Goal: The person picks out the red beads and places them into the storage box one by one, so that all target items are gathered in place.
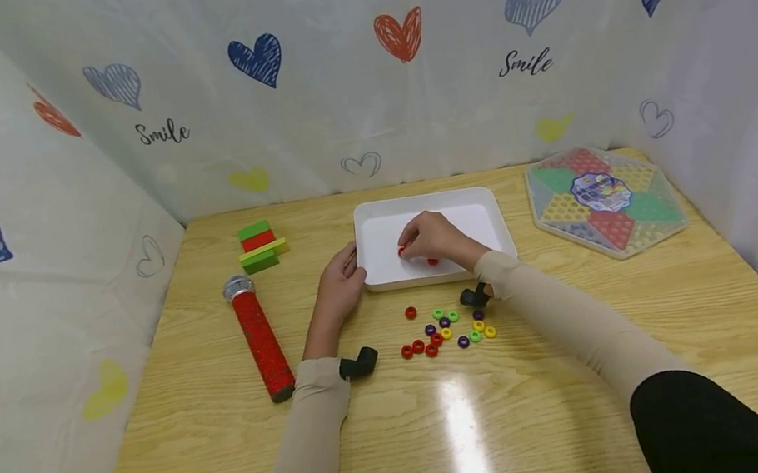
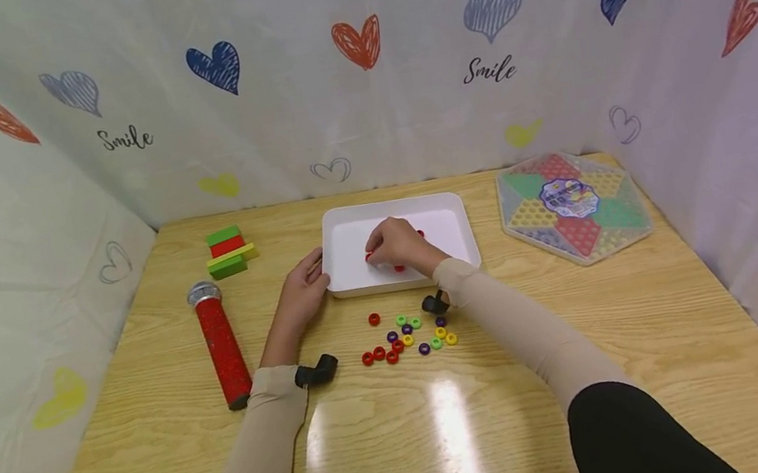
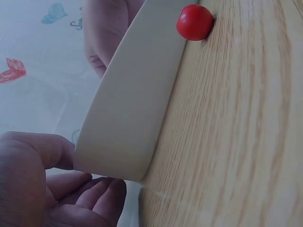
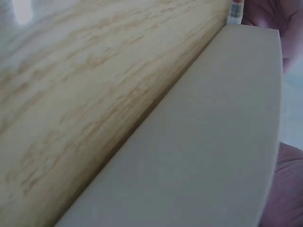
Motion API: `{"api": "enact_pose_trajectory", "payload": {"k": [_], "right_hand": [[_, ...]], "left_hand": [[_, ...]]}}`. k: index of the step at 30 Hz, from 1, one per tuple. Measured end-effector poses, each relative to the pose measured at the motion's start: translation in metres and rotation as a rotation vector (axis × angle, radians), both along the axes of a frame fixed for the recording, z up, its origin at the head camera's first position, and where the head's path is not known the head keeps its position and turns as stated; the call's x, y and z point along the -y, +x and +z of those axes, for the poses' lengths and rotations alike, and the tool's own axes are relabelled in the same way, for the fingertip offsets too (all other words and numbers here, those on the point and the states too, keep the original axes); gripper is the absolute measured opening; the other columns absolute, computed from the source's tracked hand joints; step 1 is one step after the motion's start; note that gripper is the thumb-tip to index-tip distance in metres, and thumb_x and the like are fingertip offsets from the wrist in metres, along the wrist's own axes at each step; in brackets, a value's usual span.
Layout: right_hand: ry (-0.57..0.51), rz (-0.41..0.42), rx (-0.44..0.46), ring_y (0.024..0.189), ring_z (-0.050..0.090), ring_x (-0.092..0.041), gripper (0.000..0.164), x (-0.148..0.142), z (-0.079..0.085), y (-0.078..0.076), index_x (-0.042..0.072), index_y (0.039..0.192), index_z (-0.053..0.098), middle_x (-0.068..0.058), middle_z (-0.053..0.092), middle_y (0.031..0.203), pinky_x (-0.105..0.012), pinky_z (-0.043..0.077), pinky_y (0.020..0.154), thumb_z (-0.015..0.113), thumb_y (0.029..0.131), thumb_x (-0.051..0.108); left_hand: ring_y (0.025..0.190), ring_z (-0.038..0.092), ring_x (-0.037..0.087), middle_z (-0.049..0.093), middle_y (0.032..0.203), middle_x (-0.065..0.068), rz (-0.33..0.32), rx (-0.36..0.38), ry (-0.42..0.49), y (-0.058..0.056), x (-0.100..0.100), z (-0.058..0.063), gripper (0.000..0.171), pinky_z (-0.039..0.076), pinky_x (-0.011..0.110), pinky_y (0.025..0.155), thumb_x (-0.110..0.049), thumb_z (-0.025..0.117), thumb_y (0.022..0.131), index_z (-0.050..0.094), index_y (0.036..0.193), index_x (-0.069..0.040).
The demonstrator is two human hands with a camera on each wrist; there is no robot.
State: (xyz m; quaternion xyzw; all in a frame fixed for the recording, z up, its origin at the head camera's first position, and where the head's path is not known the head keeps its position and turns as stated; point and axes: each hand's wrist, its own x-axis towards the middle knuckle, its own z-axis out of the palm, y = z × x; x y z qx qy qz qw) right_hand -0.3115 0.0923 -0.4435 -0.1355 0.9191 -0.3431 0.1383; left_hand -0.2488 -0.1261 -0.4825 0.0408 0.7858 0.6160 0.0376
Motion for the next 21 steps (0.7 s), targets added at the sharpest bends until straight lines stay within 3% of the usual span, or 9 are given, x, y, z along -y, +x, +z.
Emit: {"api": "enact_pose_trajectory", "payload": {"k": [8,16,21], "right_hand": [[-0.033,0.045,-0.061,0.091,0.068,-0.021,0.022,-0.006,0.016,0.008,0.008,0.105,0.079,-0.008,0.077,0.104,-0.027,0.052,0.071,0.079,0.086,0.019],[-0.057,0.086,-0.053,0.080,0.063,-0.023,0.023,-0.010,0.029,0.029,0.007,0.108,0.079,-0.008,0.078,0.107,-0.028,0.050,0.065,0.077,0.088,0.019],[-0.101,0.118,-0.075,0.096,0.067,-0.030,0.022,-0.011,0.032,0.045,0.006,0.107,0.079,-0.007,0.078,0.105,-0.032,0.052,0.080,0.077,0.088,0.017]], "left_hand": [[0.147,0.043,0.026,0.038,0.162,0.013,0.015,0.000,-0.020,0.000,-0.002,0.000,0.058,0.042,0.037,0.117,-0.006,0.048,0.099,0.037,0.156,-0.005],[0.147,0.042,0.025,0.038,0.162,0.013,0.014,0.015,-0.015,0.001,-0.002,0.000,0.058,0.041,0.036,0.117,-0.006,0.048,0.099,0.037,0.156,-0.006],[0.147,0.042,0.024,0.038,0.162,0.012,0.012,0.014,-0.008,0.001,-0.002,0.000,0.058,0.041,0.036,0.118,-0.007,0.048,0.099,0.037,0.156,-0.007]]}}
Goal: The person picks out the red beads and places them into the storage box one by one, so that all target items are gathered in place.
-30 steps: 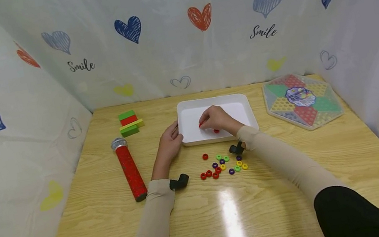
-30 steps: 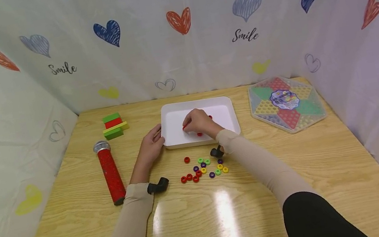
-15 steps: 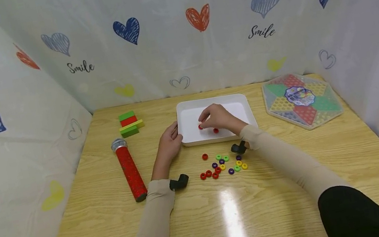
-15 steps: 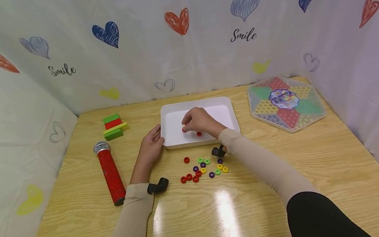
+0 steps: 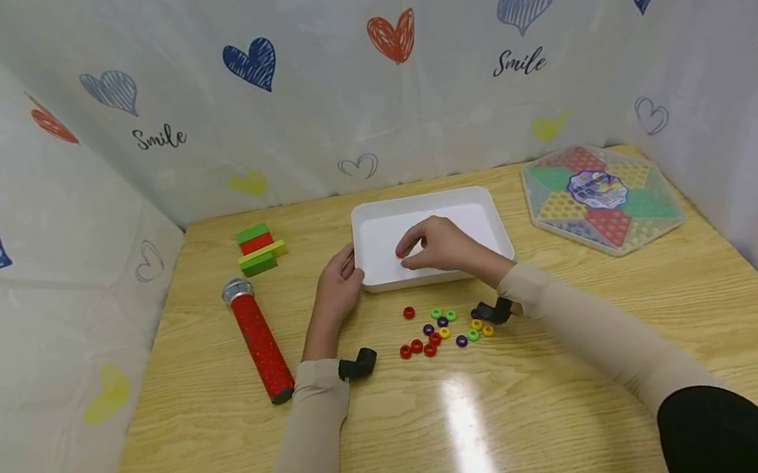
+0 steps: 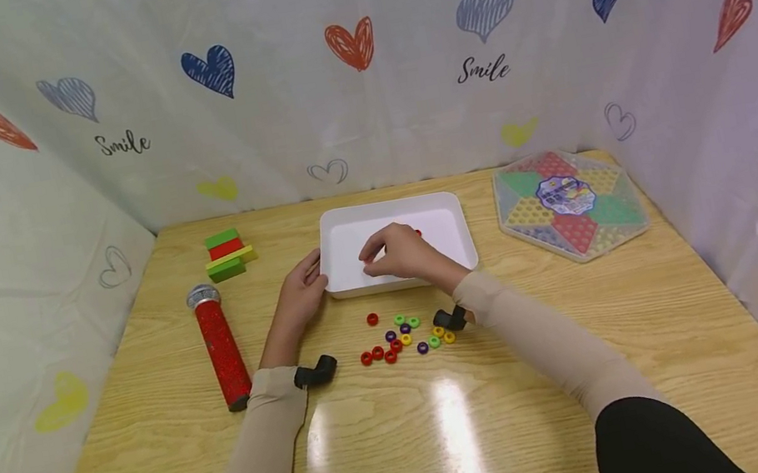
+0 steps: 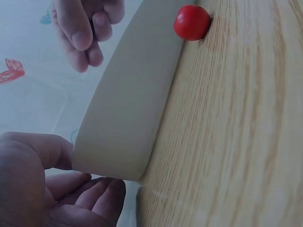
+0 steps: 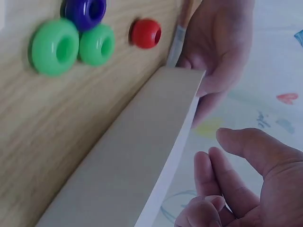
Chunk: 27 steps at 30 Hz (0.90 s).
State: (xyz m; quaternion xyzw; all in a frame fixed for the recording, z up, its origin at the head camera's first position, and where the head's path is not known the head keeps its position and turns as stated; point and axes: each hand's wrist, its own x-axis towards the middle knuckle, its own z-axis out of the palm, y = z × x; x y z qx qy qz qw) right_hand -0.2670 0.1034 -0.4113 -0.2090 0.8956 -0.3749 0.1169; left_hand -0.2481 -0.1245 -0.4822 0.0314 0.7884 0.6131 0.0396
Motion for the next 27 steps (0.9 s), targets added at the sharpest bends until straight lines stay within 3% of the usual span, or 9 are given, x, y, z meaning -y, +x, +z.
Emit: {"api": "enact_pose_trajectory", "payload": {"k": [2,5,12,20,27], "right_hand": [[-0.009,0.019,-0.013,0.107,0.065,-0.029,0.023,-0.001,0.000,0.006,0.005,0.107,0.079,-0.008,0.078,0.107,-0.035,0.049,0.089,0.077,0.087,0.017],[-0.023,0.044,-0.016,0.108,0.065,-0.031,0.024,-0.002,-0.002,0.015,0.004,0.107,0.078,-0.010,0.078,0.107,-0.036,0.050,0.088,0.077,0.087,0.017],[-0.041,0.086,-0.026,0.073,0.053,-0.020,0.021,-0.003,-0.010,0.037,0.007,0.104,0.080,-0.005,0.078,0.101,-0.028,0.045,0.068,0.078,0.085,0.016],[-0.049,0.140,0.034,0.060,0.040,-0.012,0.019,-0.002,-0.018,0.066,0.008,0.103,0.080,-0.006,0.078,0.102,-0.025,0.038,0.059,0.078,0.085,0.015],[-0.059,0.175,0.053,0.076,0.060,-0.011,0.018,-0.003,-0.034,0.085,0.011,0.100,0.079,-0.001,0.075,0.102,-0.022,0.052,0.067,0.081,0.083,0.016]], "left_hand": [[0.147,0.042,0.024,0.038,0.162,0.012,-0.001,-0.005,0.002,0.000,0.000,-0.001,0.058,0.041,0.036,0.118,-0.007,0.048,0.099,0.037,0.156,-0.006],[0.147,0.042,0.025,0.038,0.162,0.012,-0.003,-0.010,0.000,0.000,0.000,-0.001,0.058,0.041,0.036,0.118,-0.007,0.048,0.099,0.037,0.156,-0.005],[0.146,0.043,0.026,0.040,0.161,0.013,0.007,-0.016,0.000,-0.001,-0.002,0.002,0.059,0.041,0.036,0.118,-0.005,0.048,0.098,0.038,0.156,-0.005],[0.146,0.043,0.028,0.038,0.161,0.015,0.000,-0.014,0.006,0.002,-0.002,0.008,0.059,0.040,0.036,0.118,-0.004,0.047,0.098,0.037,0.156,-0.003],[0.146,0.043,0.025,0.040,0.161,0.013,0.017,-0.010,-0.004,0.001,-0.002,0.002,0.059,0.040,0.035,0.118,-0.006,0.048,0.098,0.038,0.156,-0.005]]}}
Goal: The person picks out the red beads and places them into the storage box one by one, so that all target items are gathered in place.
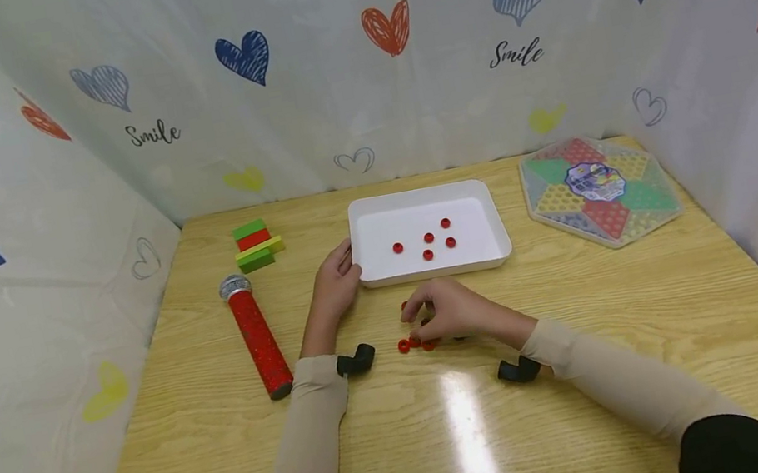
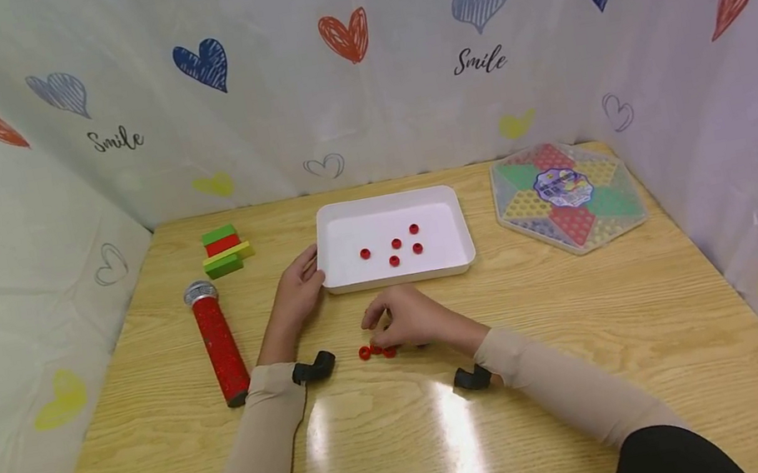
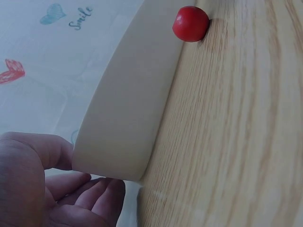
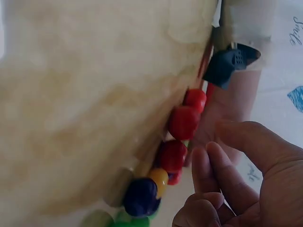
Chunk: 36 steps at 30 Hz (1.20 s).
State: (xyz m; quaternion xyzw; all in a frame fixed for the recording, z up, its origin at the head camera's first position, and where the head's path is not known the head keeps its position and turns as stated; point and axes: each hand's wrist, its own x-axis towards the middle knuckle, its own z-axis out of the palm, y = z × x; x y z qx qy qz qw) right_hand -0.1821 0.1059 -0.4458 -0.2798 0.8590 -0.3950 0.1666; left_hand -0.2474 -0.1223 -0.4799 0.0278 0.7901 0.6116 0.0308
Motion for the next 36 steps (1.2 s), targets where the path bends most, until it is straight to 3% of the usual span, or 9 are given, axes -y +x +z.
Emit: {"api": "enact_pose_trajectory", "payload": {"k": [4,23,31,36], "right_hand": [[0.000,0.017,0.002,0.084,0.062,-0.013,0.016,0.001,-0.006,0.005,0.012,0.098,0.079,0.002,0.075,0.099,-0.021,0.052,0.071,0.081,0.082,0.015],[0.035,0.024,0.011,0.069,0.055,-0.006,0.015,0.007,-0.010,0.008,0.014,0.092,0.080,0.004,0.073,0.086,-0.018,0.047,0.061,0.081,0.078,0.009],[0.067,0.014,-0.011,0.068,0.055,-0.006,0.015,0.004,0.002,0.002,0.015,0.098,0.079,0.005,0.074,0.096,-0.021,0.049,0.061,0.079,0.083,0.014],[0.086,0.015,-0.037,0.060,0.045,-0.008,0.016,0.000,0.014,-0.008,0.015,0.100,0.080,0.006,0.076,0.095,-0.022,0.042,0.056,0.079,0.084,0.016]], "left_hand": [[0.146,0.043,0.024,0.039,0.161,0.012,0.004,0.005,-0.014,0.000,0.000,-0.001,0.059,0.041,0.035,0.118,-0.007,0.048,0.098,0.038,0.156,-0.007],[0.146,0.044,0.025,0.039,0.161,0.012,-0.002,0.002,0.005,0.001,0.000,-0.002,0.059,0.042,0.036,0.117,-0.006,0.048,0.098,0.038,0.156,-0.006],[0.146,0.044,0.026,0.040,0.161,0.013,-0.004,0.003,0.013,0.001,0.001,-0.003,0.059,0.042,0.036,0.117,-0.006,0.049,0.098,0.037,0.156,-0.005],[0.146,0.043,0.027,0.040,0.160,0.013,-0.006,0.001,0.020,0.002,0.001,-0.003,0.059,0.042,0.037,0.117,-0.006,0.049,0.098,0.038,0.156,-0.005]]}}
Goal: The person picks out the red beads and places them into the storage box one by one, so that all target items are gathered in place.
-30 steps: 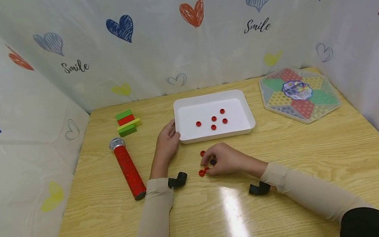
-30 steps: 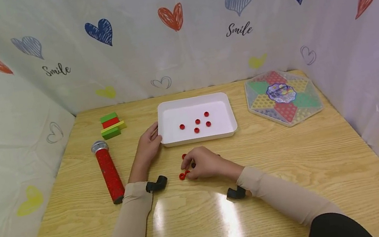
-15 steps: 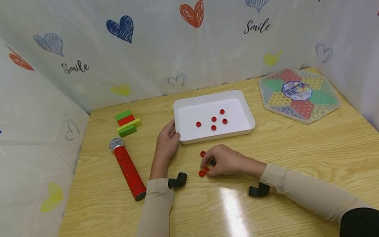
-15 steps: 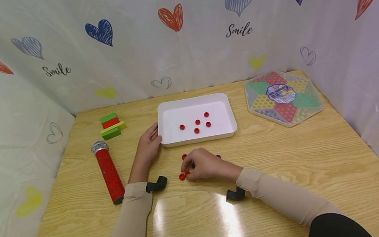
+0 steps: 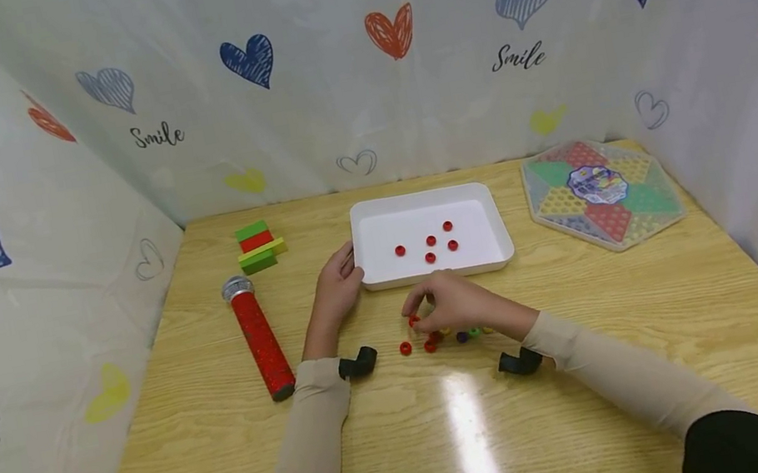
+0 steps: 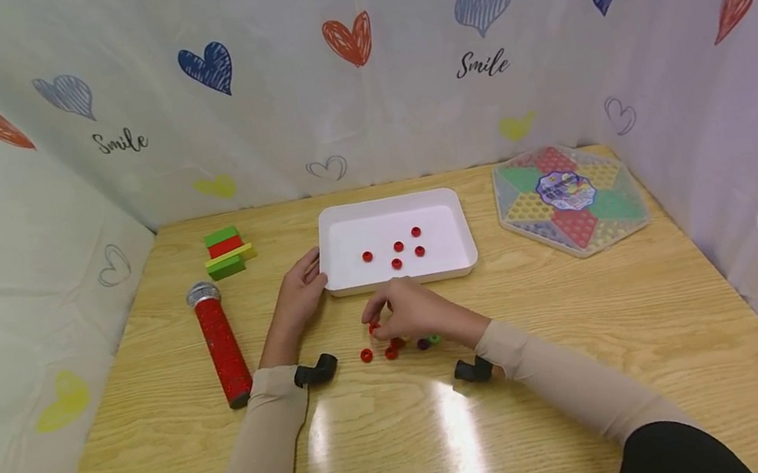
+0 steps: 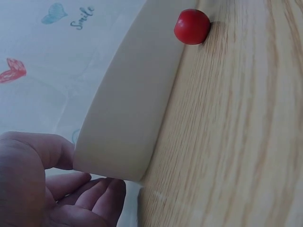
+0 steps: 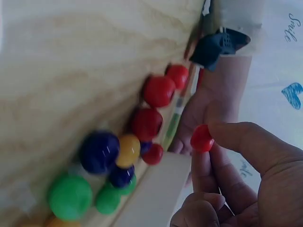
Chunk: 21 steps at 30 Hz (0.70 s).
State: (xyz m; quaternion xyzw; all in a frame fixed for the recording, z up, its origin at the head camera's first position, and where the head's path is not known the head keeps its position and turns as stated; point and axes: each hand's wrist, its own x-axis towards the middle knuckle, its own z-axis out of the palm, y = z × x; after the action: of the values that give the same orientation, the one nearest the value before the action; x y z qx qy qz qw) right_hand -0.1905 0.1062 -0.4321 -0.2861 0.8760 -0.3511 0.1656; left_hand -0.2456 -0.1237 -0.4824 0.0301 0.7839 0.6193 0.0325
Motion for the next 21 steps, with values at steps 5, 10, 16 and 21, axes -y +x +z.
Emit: {"api": "enact_pose_trajectory", "payload": {"k": [5,10,16,21], "right_hand": [[-0.021,0.012,-0.045,0.064,0.047,-0.009,0.017,-0.003,0.011,-0.015,0.011,0.101,0.080,0.003,0.077,0.095,-0.022,0.041,0.060,0.078,0.084,0.013],[-0.035,-0.023,-0.054,0.071,0.054,-0.018,0.018,-0.006,0.019,-0.032,0.008,0.101,0.080,0.001,0.078,0.096,-0.026,0.045,0.067,0.077,0.084,0.013],[-0.019,-0.082,-0.070,0.090,0.065,-0.025,0.020,-0.008,0.026,-0.051,0.007,0.102,0.080,-0.003,0.077,0.104,-0.031,0.052,0.078,0.078,0.083,0.014],[0.003,-0.114,-0.067,0.089,0.063,-0.024,0.022,-0.007,0.028,-0.066,0.006,0.104,0.080,-0.006,0.077,0.105,-0.033,0.052,0.077,0.079,0.083,0.014]], "left_hand": [[0.146,0.044,0.027,0.040,0.160,0.013,0.003,-0.005,0.006,0.001,0.001,0.001,0.059,0.042,0.037,0.117,-0.005,0.049,0.097,0.038,0.156,-0.005],[0.145,0.044,0.027,0.042,0.159,0.014,-0.005,-0.024,0.016,0.000,0.001,0.000,0.059,0.042,0.037,0.116,-0.003,0.049,0.097,0.039,0.155,-0.003],[0.146,0.044,0.027,0.041,0.160,0.013,-0.007,-0.018,0.011,-0.001,0.000,0.000,0.059,0.042,0.036,0.117,-0.003,0.049,0.097,0.038,0.155,-0.003],[0.146,0.043,0.027,0.039,0.161,0.014,-0.005,0.003,-0.007,0.001,0.001,0.003,0.059,0.041,0.038,0.118,-0.005,0.049,0.098,0.037,0.156,-0.004]]}}
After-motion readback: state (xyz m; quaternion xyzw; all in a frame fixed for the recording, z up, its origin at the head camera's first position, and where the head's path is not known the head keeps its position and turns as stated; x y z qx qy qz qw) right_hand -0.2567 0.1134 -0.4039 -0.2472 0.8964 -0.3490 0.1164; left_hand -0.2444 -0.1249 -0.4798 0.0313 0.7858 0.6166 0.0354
